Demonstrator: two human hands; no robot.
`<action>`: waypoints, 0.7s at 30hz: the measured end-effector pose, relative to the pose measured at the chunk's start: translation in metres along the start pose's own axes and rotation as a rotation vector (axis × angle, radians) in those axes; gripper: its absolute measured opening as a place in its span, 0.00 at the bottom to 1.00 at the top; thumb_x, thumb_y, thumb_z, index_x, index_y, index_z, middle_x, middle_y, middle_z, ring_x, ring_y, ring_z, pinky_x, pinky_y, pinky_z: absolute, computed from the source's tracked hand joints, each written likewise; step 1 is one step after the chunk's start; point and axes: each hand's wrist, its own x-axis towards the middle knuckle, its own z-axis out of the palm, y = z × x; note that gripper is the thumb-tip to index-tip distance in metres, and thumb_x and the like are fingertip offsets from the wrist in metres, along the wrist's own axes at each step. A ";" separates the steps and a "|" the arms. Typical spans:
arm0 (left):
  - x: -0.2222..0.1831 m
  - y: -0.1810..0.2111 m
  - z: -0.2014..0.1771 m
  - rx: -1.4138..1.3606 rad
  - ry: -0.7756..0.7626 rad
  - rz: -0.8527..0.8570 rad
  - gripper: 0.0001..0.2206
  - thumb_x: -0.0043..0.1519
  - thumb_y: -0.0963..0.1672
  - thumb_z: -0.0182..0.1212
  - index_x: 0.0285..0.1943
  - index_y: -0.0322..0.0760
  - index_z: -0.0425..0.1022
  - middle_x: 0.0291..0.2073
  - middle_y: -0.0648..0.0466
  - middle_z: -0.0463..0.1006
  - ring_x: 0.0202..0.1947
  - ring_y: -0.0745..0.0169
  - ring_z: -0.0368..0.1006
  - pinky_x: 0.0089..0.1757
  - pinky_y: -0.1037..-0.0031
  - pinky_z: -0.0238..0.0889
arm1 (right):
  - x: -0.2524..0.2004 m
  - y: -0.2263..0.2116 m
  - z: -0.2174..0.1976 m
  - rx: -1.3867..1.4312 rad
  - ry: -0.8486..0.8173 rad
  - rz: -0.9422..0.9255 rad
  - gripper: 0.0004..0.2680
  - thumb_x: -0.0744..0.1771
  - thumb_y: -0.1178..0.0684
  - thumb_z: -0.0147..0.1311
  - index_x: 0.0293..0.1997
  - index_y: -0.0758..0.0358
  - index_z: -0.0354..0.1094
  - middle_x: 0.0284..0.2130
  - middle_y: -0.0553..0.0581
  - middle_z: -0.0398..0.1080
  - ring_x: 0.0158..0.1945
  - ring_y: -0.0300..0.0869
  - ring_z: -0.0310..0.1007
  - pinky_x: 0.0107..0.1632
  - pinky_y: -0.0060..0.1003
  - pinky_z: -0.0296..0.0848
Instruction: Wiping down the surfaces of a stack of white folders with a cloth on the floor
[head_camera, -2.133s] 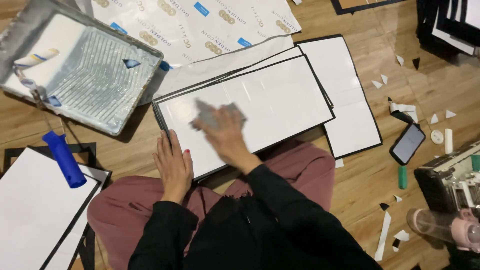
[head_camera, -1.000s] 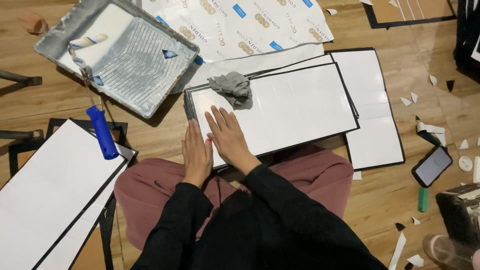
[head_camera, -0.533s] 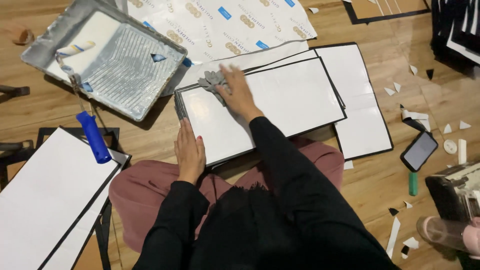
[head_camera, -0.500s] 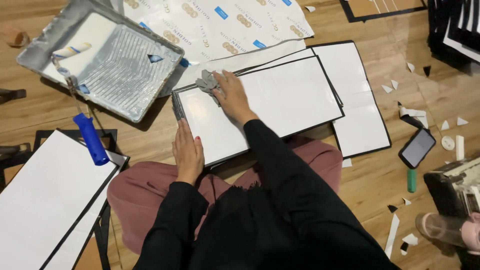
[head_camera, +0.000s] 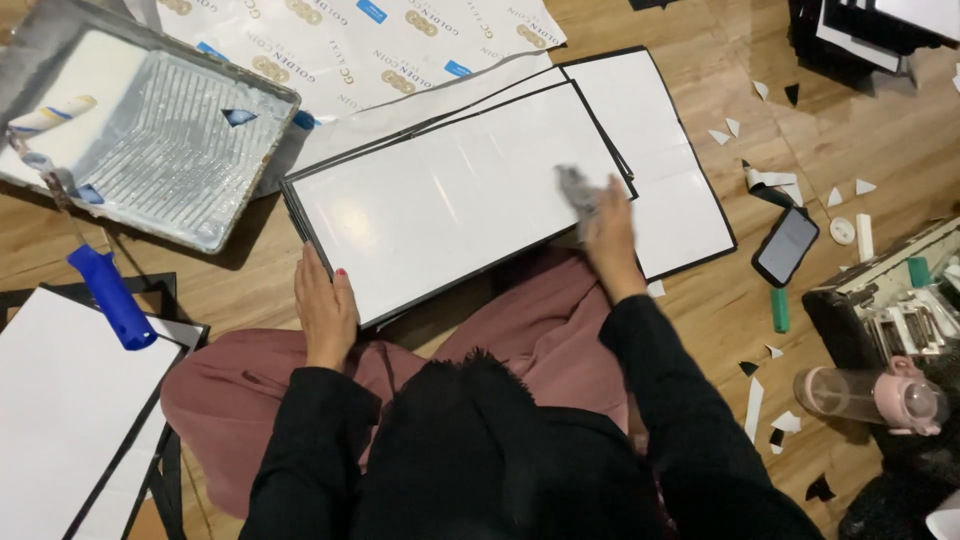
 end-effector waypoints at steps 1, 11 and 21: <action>-0.002 0.000 -0.001 -0.025 0.031 0.049 0.24 0.65 0.47 0.31 0.68 0.29 0.42 0.62 0.34 0.48 0.61 0.32 0.44 0.55 0.45 0.35 | 0.002 0.038 -0.004 -0.168 0.003 0.131 0.15 0.55 0.68 0.48 0.44 0.69 0.63 0.49 0.65 0.58 0.52 0.57 0.61 0.53 0.48 0.61; -0.012 0.010 -0.011 -0.092 0.046 0.116 0.28 0.64 0.52 0.35 0.68 0.31 0.41 0.62 0.33 0.46 0.61 0.32 0.44 0.56 0.48 0.36 | 0.013 0.113 0.019 -0.024 -0.155 0.873 0.18 0.60 0.38 0.54 0.47 0.57 0.66 0.35 0.60 0.70 0.39 0.53 0.71 0.37 0.52 0.69; -0.010 0.005 -0.010 -0.001 -0.004 0.106 0.29 0.63 0.52 0.36 0.68 0.31 0.38 0.63 0.35 0.43 0.62 0.36 0.43 0.58 0.52 0.34 | 0.022 0.051 -0.076 -0.132 -0.365 0.845 0.19 0.66 0.37 0.36 0.53 0.60 0.62 0.44 0.73 0.66 0.50 0.64 0.62 0.49 0.58 0.59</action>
